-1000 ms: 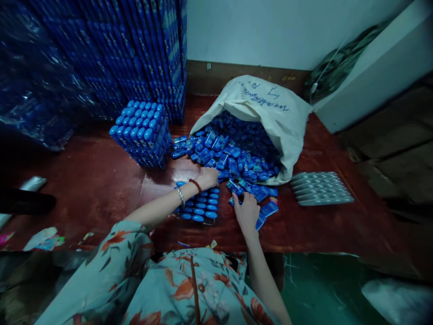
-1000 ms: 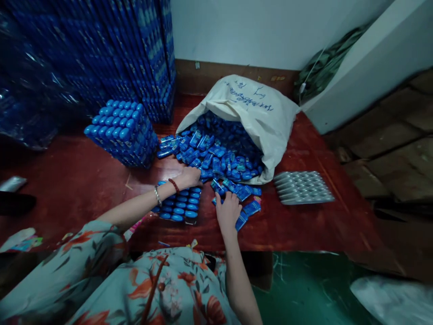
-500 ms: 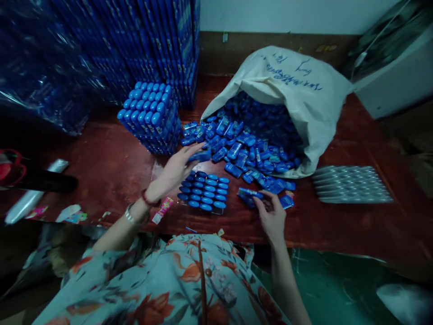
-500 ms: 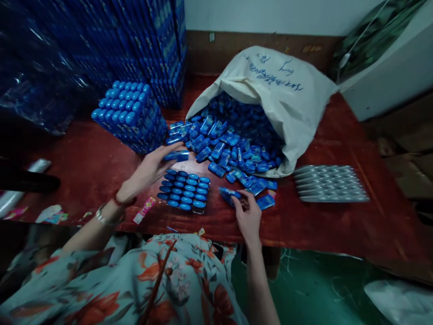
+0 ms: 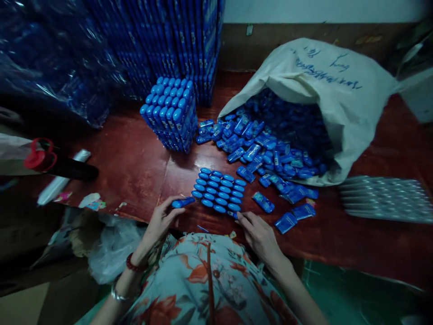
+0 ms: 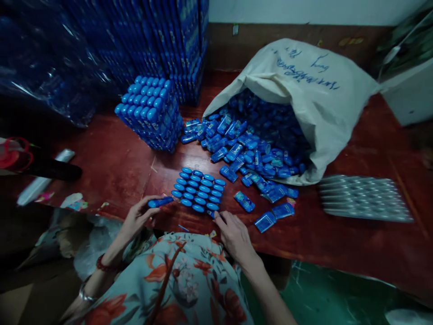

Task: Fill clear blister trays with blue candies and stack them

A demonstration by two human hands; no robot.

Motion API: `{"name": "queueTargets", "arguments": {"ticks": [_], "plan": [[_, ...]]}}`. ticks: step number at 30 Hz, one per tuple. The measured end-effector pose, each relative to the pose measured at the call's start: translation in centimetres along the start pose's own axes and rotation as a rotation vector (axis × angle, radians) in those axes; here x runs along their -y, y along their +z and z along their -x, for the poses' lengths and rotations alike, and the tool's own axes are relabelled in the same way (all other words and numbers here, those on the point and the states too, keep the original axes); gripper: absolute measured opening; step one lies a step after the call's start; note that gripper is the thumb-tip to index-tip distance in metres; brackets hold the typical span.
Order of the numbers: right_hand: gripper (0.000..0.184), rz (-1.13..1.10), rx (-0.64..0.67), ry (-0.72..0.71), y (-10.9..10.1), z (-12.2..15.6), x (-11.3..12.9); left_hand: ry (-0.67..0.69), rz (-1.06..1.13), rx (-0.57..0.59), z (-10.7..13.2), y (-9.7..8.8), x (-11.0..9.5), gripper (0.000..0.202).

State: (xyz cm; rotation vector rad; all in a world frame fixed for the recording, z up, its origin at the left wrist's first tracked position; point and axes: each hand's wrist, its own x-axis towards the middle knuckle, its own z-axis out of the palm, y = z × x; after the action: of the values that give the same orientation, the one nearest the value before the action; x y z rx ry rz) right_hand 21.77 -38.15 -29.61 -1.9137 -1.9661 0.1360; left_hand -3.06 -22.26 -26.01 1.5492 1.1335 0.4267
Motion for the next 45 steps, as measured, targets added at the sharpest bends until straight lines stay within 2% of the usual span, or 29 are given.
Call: {"name": "queueTargets", "arguments": {"ticks": [4, 9, 12, 15, 19, 21, 26, 27, 29, 31, 33, 37, 41, 45], "plan": [[0.038, 0.15, 0.157, -0.126, -1.4, -1.3, 0.0, 0.192, -0.254, 0.029, -0.9, 1.5, 2.0, 0.025], [0.034, 0.245, 0.287, -0.21, -2.7, -3.8, 1.2, 0.36, -0.835, 0.031, -2.5, 2.4, 3.5, 0.028], [0.028, 0.276, 0.374, -0.24, -3.3, -4.9, 1.8, 0.418, -1.061, 0.074, -2.8, 2.2, 2.9, 0.035], [0.021, 0.301, 0.397, -0.237, -3.2, -5.4, 2.2, 0.443, -1.183, 0.15, -2.6, 2.3, 1.6, 0.039], [0.024, 0.306, 0.355, -0.249, -2.0, -5.0, 2.3, 0.473, -1.404, 0.239, -2.6, 3.4, 0.3, 0.034], [0.03, 0.321, 0.291, -0.223, -1.5, -4.3, 2.1, 0.482, -1.445, 0.24, -3.0, 3.7, 0.2, 0.033], [0.036, 0.321, 0.001, -0.006, -1.5, -2.3, 1.4, 0.379, -1.25, 0.179, -4.3, 2.5, 0.8, 0.027], [0.039, 0.295, -0.072, 0.048, -1.6, -2.3, 1.3, 0.351, -1.197, 0.131, -4.3, 2.2, 0.9, 0.028], [0.045, 0.217, -0.2, 0.141, -1.8, -2.9, 1.2, 0.32, -1.075, -0.024, -4.3, 2.1, 1.1, 0.043], [0.05, 0.126, -0.272, 0.196, -1.5, -4.4, 1.2, 0.342, -0.933, -0.158, -4.4, 2.6, 1.1, 0.058], [0.055, 0.074, -0.274, 0.2, -0.5, -6.4, 1.4, 0.39, -0.786, -0.2, -4.9, 3.6, 0.9, 0.063], [0.054, 0.156, -0.191, 0.127, 2.6, -9.4, 1.5, 0.412, -0.515, -0.16, -6.3, 6.2, 1.4, 0.051], [0.049, 0.226, -0.215, 0.062, 4.4, -9.9, 0.3, 0.332, -0.267, -0.196, -6.9, 8.3, 3.1, 0.051], [0.044, 0.206, -0.214, 0.061, 4.2, -9.6, 0.0, 0.27, -0.073, -0.275, -6.2, 8.7, 3.3, 0.054]]}}
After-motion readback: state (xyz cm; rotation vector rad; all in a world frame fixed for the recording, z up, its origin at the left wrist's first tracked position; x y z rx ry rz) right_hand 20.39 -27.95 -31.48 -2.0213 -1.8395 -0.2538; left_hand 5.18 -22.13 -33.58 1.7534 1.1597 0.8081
